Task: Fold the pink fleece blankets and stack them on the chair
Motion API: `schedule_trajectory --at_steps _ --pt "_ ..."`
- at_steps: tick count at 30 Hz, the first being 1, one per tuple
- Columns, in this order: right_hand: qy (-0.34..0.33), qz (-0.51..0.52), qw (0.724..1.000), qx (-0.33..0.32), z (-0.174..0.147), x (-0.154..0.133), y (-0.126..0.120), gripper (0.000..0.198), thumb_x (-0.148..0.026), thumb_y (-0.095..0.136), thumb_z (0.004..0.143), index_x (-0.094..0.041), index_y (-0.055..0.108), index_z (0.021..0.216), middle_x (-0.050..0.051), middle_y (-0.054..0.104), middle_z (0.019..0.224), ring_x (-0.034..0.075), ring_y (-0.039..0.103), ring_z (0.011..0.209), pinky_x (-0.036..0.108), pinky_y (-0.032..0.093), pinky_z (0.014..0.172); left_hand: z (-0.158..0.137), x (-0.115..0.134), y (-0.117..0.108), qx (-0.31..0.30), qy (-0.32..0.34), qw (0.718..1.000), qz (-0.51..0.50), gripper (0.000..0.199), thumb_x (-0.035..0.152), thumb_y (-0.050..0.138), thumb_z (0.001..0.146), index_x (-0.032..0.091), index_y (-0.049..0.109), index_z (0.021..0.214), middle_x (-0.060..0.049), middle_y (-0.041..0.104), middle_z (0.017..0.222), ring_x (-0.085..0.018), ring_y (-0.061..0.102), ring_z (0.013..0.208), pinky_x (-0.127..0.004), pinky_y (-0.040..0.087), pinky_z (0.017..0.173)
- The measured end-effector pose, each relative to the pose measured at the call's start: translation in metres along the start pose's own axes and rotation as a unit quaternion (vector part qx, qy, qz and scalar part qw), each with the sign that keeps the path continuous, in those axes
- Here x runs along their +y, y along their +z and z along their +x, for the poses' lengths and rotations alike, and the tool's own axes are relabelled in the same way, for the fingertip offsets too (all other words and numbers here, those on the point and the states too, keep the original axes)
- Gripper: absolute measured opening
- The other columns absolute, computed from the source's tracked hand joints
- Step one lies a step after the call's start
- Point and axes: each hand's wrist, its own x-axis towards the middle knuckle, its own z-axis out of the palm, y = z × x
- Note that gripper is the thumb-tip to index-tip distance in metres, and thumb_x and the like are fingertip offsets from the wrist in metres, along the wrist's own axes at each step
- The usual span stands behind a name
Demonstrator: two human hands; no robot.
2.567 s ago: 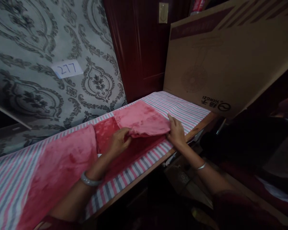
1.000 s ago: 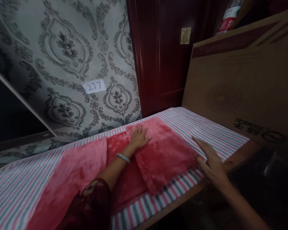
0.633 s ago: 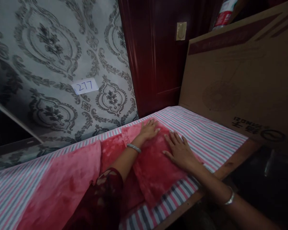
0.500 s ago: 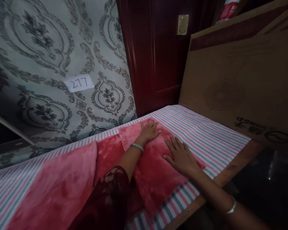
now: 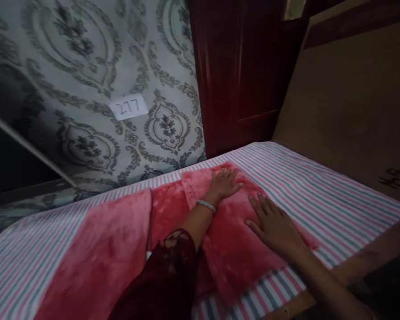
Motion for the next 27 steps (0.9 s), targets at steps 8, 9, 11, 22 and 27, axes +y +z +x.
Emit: schedule_trajectory --at_steps 8,9,11,22,27 --pt "-0.004 -0.007 1.0 -0.005 0.001 0.003 0.001 0.07 -0.06 0.035 0.098 -0.018 0.041 0.154 0.019 0.038 0.159 0.037 0.038 0.145 0.056 0.044 0.106 -0.016 -0.016 -0.034 -0.054 -0.026 0.998 0.016 0.071 0.063 0.027 0.097 0.028 0.031 0.159 -0.009 0.023 0.168 -0.031 0.017 0.156 -0.063 0.004 0.123" --pt "-0.003 -0.008 1.0 -0.006 0.001 0.003 0.0 0.07 -0.06 0.035 0.098 -0.017 0.042 0.153 0.019 0.039 0.158 0.037 0.038 0.144 0.056 0.044 0.106 -0.022 -0.023 -0.038 -0.049 -0.04 0.998 0.032 0.07 0.063 0.029 0.097 0.028 0.035 0.157 -0.009 0.026 0.167 -0.033 0.019 0.155 -0.064 0.003 0.123" --pt "-0.003 -0.008 1.0 -0.008 0.001 0.002 -0.001 0.071 -0.061 0.035 0.098 -0.017 0.042 0.153 0.019 0.04 0.158 0.037 0.038 0.144 0.055 0.044 0.106 -0.037 -0.041 -0.041 -0.038 -0.066 0.996 0.053 0.068 0.063 0.033 0.096 0.029 0.038 0.156 -0.009 0.029 0.166 -0.036 0.02 0.154 -0.066 0.001 0.122" --pt "-0.005 0.007 1.0 -0.026 0.0 0.004 -0.008 0.071 -0.06 0.035 0.099 -0.016 0.037 0.155 0.019 0.032 0.162 0.038 0.033 0.147 0.057 0.042 0.108 -0.063 -0.083 -0.01 0.024 -0.092 0.996 0.002 0.07 0.065 0.033 0.097 0.033 0.029 0.159 -0.008 0.029 0.167 -0.038 0.028 0.151 -0.064 0.017 0.119" --pt "-0.004 0.008 1.0 -0.017 0.0 0.001 -0.008 0.07 -0.059 0.035 0.1 -0.018 0.036 0.156 0.019 0.036 0.16 0.037 0.033 0.147 0.056 0.042 0.108 -0.06 -0.082 -0.014 0.016 -0.099 0.995 -0.007 0.069 0.063 0.034 0.098 0.032 0.029 0.159 -0.009 0.027 0.167 -0.038 0.026 0.151 -0.065 0.015 0.12"
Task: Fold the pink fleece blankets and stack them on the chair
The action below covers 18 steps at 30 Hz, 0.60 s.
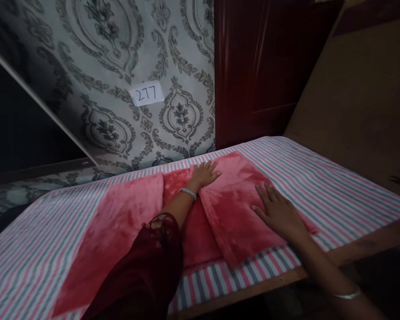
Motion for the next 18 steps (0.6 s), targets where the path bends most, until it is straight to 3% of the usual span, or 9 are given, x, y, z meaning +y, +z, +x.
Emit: schedule_trajectory --at_steps 4,7,9,12,14,18 --pt "0.01 0.001 1.0 -0.018 0.005 0.001 -0.005 0.069 -0.057 0.036 0.1 -0.013 0.041 0.153 0.022 0.036 0.159 0.037 0.036 0.146 0.056 0.045 0.105 0.002 0.001 -0.015 -0.048 -0.017 0.998 -0.028 0.066 0.059 0.039 0.098 0.032 0.031 0.158 -0.008 0.023 0.169 -0.035 0.022 0.153 -0.063 0.01 0.121" --pt "0.014 0.01 1.0 -0.018 0.007 0.0 -0.017 0.063 -0.054 0.038 0.099 -0.015 0.049 0.148 0.021 0.041 0.156 0.039 0.038 0.144 0.061 0.042 0.106 -0.004 -0.006 -0.028 -0.003 -0.073 0.995 -0.072 0.059 0.05 0.05 0.096 0.027 0.044 0.151 -0.011 0.035 0.163 -0.033 0.027 0.152 -0.057 0.008 0.123" --pt "-0.01 0.039 0.999 0.004 0.001 -0.01 -0.032 0.056 -0.051 0.039 0.1 -0.016 0.059 0.139 0.019 0.048 0.152 0.039 0.039 0.143 0.062 0.038 0.11 -0.011 -0.017 -0.034 0.033 -0.124 0.987 -0.093 0.055 0.043 0.054 0.096 0.02 0.05 0.146 -0.017 0.044 0.156 -0.035 0.035 0.148 -0.056 0.015 0.122" --pt "-0.097 0.132 0.986 0.015 -0.018 -0.046 -0.056 0.053 -0.049 0.041 0.1 -0.02 0.06 0.139 0.014 0.052 0.15 0.033 0.046 0.139 0.053 0.04 0.113 -0.021 -0.035 -0.037 0.053 -0.179 0.975 -0.124 0.051 0.037 0.056 0.095 0.012 0.055 0.14 -0.023 0.052 0.147 -0.038 0.042 0.142 -0.051 0.028 0.118" --pt "-0.145 0.173 0.974 -0.015 -0.034 -0.077 -0.067 0.058 -0.051 0.048 0.098 -0.022 0.053 0.148 0.013 0.052 0.15 0.031 0.051 0.135 0.049 0.045 0.11 -0.023 -0.044 -0.035 0.065 -0.205 0.964 -0.159 0.05 0.032 0.059 0.092 0.01 0.057 0.137 -0.024 0.056 0.143 -0.036 0.046 0.14 -0.046 0.033 0.115" --pt "-0.149 0.149 0.976 -0.052 -0.059 -0.121 -0.062 0.066 -0.042 0.063 0.088 -0.018 0.051 0.148 0.015 0.053 0.148 0.036 0.05 0.134 0.054 0.046 0.107 -0.018 -0.05 -0.028 0.104 -0.221 0.935 -0.257 0.059 0.024 0.064 0.087 0.008 0.053 0.142 -0.022 0.056 0.145 -0.029 0.056 0.132 -0.034 0.041 0.109"
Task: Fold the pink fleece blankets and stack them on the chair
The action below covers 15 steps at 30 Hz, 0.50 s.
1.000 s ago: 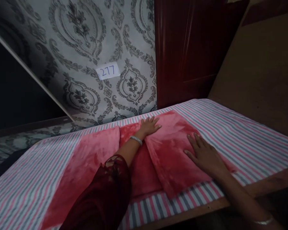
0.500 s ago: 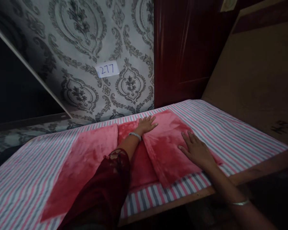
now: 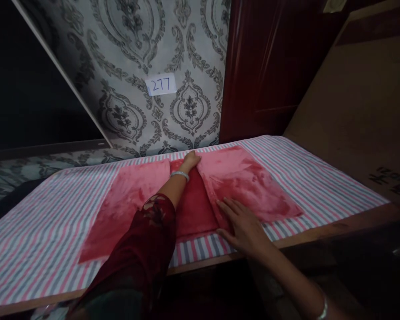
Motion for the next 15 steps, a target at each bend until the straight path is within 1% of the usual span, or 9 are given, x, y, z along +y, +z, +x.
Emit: schedule_trajectory --at_steps 3,5,7,10,13,15 --pt "0.008 -0.027 0.999 0.024 -0.003 -0.004 0.018 0.064 -0.021 0.057 0.084 -0.016 0.051 0.148 0.015 0.055 0.146 0.034 0.05 0.134 0.052 0.047 0.107 0.002 0.001 0.008 0.017 -0.002 0.996 -0.083 0.069 0.021 0.069 0.083 0.009 0.048 0.148 -0.019 0.057 0.146 -0.025 0.061 0.125 -0.028 0.045 0.104" --pt "0.003 -0.038 0.998 0.05 -0.005 -0.002 0.026 0.066 -0.013 0.052 0.081 -0.015 0.052 0.147 0.015 0.056 0.144 0.032 0.05 0.133 0.05 0.047 0.107 0.002 0.001 0.012 0.022 -0.005 0.992 -0.123 0.073 0.019 0.072 0.079 0.01 0.049 0.147 -0.018 0.059 0.143 -0.025 0.063 0.121 -0.028 0.046 0.102" --pt "-0.002 -0.049 0.996 0.079 -0.006 -0.001 0.031 0.065 -0.01 0.05 0.079 -0.015 0.053 0.144 0.015 0.059 0.14 0.032 0.052 0.13 0.05 0.048 0.107 0.002 0.002 0.014 0.023 -0.009 0.989 -0.149 0.072 0.016 0.074 0.076 0.01 0.052 0.144 -0.018 0.061 0.141 -0.026 0.064 0.12 -0.029 0.047 0.101" --pt "-0.011 -0.047 0.993 0.104 -0.004 0.002 0.03 0.06 -0.009 0.048 0.08 -0.016 0.057 0.139 0.014 0.065 0.129 0.03 0.059 0.12 0.047 0.052 0.102 0.002 0.003 0.015 0.028 -0.015 0.985 -0.17 0.074 0.012 0.072 0.074 0.013 0.052 0.145 -0.016 0.06 0.143 -0.027 0.06 0.125 -0.031 0.047 0.103" --pt "0.004 -0.036 0.993 0.115 0.003 0.007 0.02 0.055 -0.009 0.044 0.084 -0.017 0.059 0.136 0.012 0.07 0.11 0.025 0.066 0.1 0.039 0.057 0.086 0.003 0.007 0.015 0.039 -0.016 0.983 -0.177 0.079 0.007 0.067 0.074 0.016 0.047 0.15 -0.015 0.058 0.146 -0.028 0.057 0.131 -0.034 0.046 0.106" --pt "0.019 -0.031 0.99 0.135 0.008 0.009 0.011 0.054 -0.01 0.043 0.085 -0.018 0.059 0.136 0.01 0.07 0.103 0.024 0.066 0.09 0.036 0.058 0.078 0.005 0.01 0.015 0.048 -0.013 0.983 -0.178 0.078 0.005 0.063 0.076 0.015 0.045 0.151 -0.016 0.058 0.146 -0.028 0.056 0.132 -0.035 0.044 0.108"
